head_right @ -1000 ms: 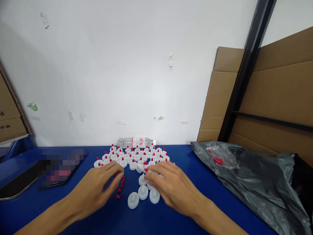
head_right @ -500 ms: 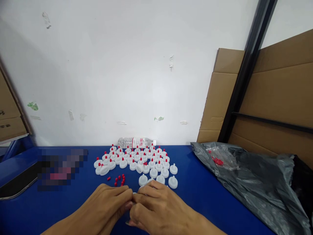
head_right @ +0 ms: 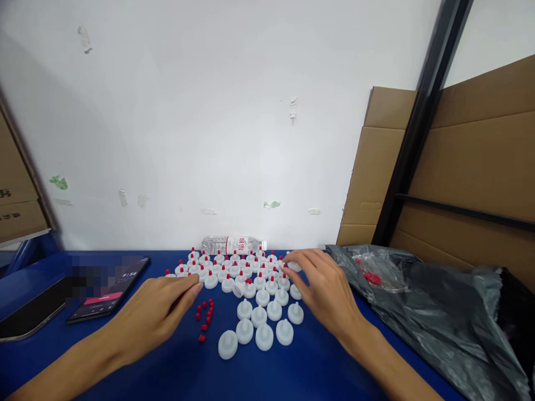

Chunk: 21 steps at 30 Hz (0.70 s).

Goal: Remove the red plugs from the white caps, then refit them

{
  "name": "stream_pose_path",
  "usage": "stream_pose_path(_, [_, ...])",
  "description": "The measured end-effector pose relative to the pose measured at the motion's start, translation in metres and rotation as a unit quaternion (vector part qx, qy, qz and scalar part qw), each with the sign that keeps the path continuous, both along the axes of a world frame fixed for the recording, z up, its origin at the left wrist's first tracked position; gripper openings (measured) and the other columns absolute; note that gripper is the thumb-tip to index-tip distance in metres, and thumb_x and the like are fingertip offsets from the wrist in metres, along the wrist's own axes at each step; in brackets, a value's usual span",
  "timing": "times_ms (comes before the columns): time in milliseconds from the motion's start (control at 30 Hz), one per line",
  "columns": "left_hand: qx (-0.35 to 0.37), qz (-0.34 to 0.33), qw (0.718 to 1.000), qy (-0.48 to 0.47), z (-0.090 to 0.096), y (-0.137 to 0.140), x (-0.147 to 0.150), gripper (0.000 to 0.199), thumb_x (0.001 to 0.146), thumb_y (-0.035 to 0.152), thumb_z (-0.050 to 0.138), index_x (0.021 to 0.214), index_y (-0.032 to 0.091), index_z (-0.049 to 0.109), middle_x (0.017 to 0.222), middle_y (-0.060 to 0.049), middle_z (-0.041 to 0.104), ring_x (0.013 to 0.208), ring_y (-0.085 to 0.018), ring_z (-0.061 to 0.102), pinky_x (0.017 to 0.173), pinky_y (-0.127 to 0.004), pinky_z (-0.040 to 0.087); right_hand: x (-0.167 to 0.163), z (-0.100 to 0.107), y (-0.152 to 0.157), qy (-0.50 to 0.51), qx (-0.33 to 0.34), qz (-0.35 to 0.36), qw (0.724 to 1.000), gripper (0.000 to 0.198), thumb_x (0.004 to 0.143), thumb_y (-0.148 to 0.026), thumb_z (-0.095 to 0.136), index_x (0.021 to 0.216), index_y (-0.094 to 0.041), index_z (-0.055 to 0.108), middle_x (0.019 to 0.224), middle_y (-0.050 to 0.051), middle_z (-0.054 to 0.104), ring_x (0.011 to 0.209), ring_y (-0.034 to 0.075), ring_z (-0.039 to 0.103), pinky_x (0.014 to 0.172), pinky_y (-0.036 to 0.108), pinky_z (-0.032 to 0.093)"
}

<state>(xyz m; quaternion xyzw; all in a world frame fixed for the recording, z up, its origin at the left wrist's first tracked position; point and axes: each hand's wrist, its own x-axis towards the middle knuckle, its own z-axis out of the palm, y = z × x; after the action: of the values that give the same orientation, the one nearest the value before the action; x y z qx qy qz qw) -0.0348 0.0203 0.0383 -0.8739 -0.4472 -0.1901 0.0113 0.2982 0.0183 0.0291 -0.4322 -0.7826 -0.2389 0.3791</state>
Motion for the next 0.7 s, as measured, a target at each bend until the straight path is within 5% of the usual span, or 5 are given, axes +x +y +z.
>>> stream_pose_path(133, [-0.023,0.035,0.996,0.079,0.004,0.011,-0.009,0.027,0.102,0.029,0.035,0.078,0.023,0.047,0.072,-0.002,0.062,0.063,-0.021,0.056,0.059,-0.033,0.026,0.015,-0.011,0.016,-0.008,-0.110,-0.096,0.989,0.031,0.103,-0.043,0.048,0.113,-0.022,0.070,0.112,0.009,0.074,0.098,0.028,0.069,0.084,0.040,0.051])
stream_pose_path(333, [-0.067,0.012,0.989,0.131,-0.003,0.011,-0.018,0.017,0.093,0.024,0.046,0.078,0.023,0.054,0.075,-0.003,0.066,0.069,-0.024,0.061,0.060,-0.032,0.030,0.008,-0.023,0.015,-0.007,-0.267,-0.065,0.962,0.050,0.109,-0.040,0.027,0.095,-0.020,0.071,0.098,0.008,0.077,0.089,0.023,0.072,0.078,0.032,0.050])
stream_pose_path(567, [-0.075,0.002,0.989,0.127,0.000,0.009,-0.018,0.009,0.090,0.024,0.052,0.086,0.026,0.060,0.078,-0.002,0.069,0.070,-0.024,0.063,0.058,-0.031,0.032,0.005,-0.020,0.011,-0.011,-0.286,-0.105,0.952,0.047,0.108,-0.044,0.026,0.099,-0.023,0.067,0.087,0.005,0.073,0.084,0.023,0.071,0.072,0.030,0.047])
stream_pose_path(700, [-0.034,0.045,0.990,0.126,0.008,0.012,-0.016,0.022,0.097,0.020,0.040,0.093,0.024,0.061,0.084,-0.004,0.072,0.074,-0.026,0.067,0.061,-0.032,0.036,0.007,-0.019,0.013,-0.005,-0.252,-0.124,0.960,0.048,0.108,-0.045,0.026,0.100,-0.022,0.067,0.087,0.007,0.073,0.084,0.023,0.070,0.072,0.030,0.046])
